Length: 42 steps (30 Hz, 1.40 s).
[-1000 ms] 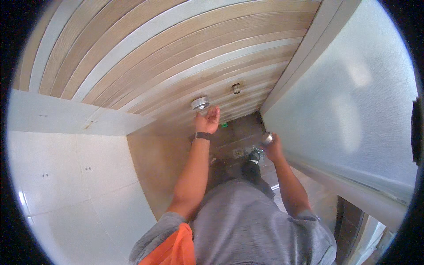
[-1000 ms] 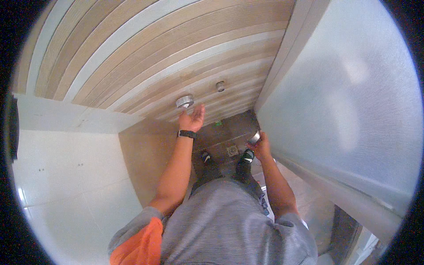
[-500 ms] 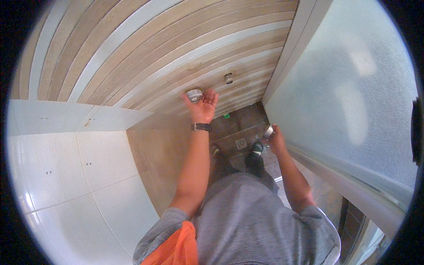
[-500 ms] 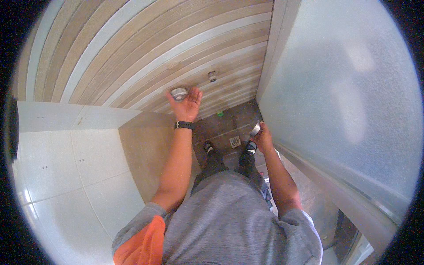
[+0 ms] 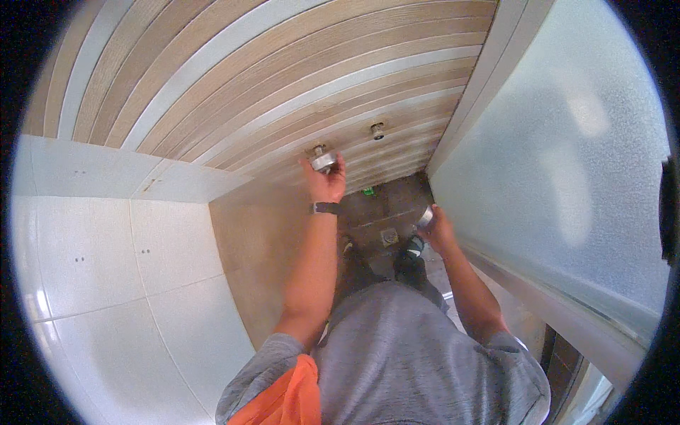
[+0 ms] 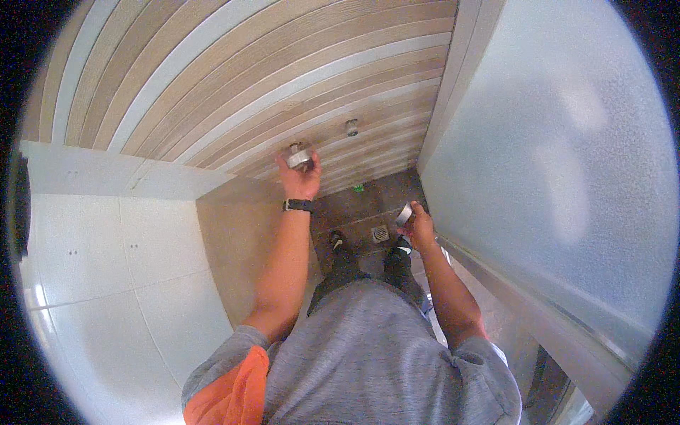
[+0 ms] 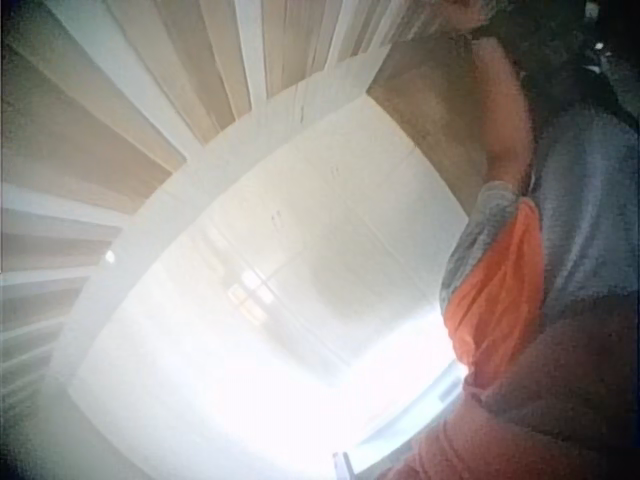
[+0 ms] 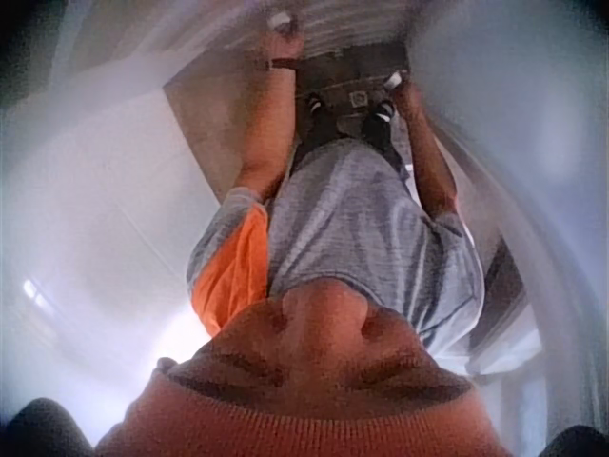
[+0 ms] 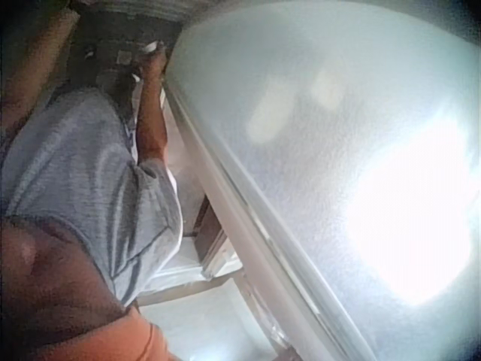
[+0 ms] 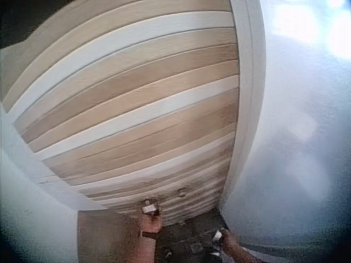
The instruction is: The person installs a shower valve assembly in a tiled shower. They use a wrench to tighten connections, apply sealant tape to the pipe threads, and use a power drill to secure the valve to the wall. The person then attaches the valve handles and tightens them with a wrench.
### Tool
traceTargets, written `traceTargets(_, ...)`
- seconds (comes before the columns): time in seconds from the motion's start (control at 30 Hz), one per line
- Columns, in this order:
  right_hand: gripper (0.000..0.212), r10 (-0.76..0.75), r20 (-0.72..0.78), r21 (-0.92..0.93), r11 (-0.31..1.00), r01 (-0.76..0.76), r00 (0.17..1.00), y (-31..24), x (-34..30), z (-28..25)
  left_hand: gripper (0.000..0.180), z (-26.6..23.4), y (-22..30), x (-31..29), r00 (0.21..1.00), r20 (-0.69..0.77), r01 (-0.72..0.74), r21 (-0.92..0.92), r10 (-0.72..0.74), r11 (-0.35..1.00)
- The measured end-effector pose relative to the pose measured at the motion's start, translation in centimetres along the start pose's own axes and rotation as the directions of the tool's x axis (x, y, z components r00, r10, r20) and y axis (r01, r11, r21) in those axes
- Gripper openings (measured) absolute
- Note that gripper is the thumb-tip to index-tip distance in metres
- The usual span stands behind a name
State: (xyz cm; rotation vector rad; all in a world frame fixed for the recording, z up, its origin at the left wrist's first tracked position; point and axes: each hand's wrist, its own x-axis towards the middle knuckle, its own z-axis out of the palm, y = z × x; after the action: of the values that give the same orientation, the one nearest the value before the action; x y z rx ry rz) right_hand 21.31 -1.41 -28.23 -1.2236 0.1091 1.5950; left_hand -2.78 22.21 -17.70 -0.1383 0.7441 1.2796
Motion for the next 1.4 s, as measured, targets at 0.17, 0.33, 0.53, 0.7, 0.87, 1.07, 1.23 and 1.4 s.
traceTargets(0.17, 0.047, -0.015, 0.058, 0.155, 0.988, 0.006, 0.998, 1.0, 2.3, 1.7, 0.072, -5.3, -4.7, -1.6, 0.967, -0.221, 0.174, 0.205, -0.127, 0.963)
traceTargets(0.33, 0.053, -0.356, -0.131, -0.116, 0.932, 0.343, 0.925, 0.3, -1.3, 8.6, 0.074, -5.1, -9.7, -5.4, 0.879, -0.311, 0.478, 0.564, -0.363, 0.674)
traceTargets(0.53, 0.065, -0.72, -0.366, -0.406, 0.693, 0.595, 0.59, 4.5, -2.5, 9.2, 0.067, -5.4, -12.8, -6.3, 0.81, -0.175, 0.395, 0.868, -0.56, 0.3)
traceTargets(0.7, 0.076, -0.813, -0.372, -0.578, 0.58, 0.574, 0.448, 6.5, -7.5, 9.5, 0.055, -7.8, -12.3, -5.9, 0.584, -0.124, 0.228, 0.973, -0.802, 0.016)
traceTargets(0.87, 0.076, -0.778, -0.459, -0.628, 0.626, 0.462, 0.429, 12.0, -9.8, 7.3, 0.053, -7.0, -11.5, -10.8, 0.333, -0.418, 0.208, 0.907, -0.845, -0.367)
traceTargets(1.07, 0.076, -0.685, -0.611, -0.472, 0.717, 0.513, 0.397, 17.1, -14.3, 4.0, 0.051, -9.8, -14.9, -13.3, 0.192, -0.593, 0.038, 0.801, -0.782, -0.598)
traceTargets(1.23, 0.077, -0.439, -0.853, -0.369, 0.889, 0.27, 0.281, 22.9, -11.9, -7.1, 0.051, -17.7, -20.6, -11.1, 0.408, -0.568, -0.265, 0.675, -0.714, -0.689)
traceTargets(1.4, 0.079, 0.366, -0.917, 0.398, 0.844, 0.358, 0.157, 34.4, -8.9, -20.8, 0.056, -23.3, -24.2, -8.5, 0.533, -0.503, -0.556, 0.398, -0.68, -0.73)
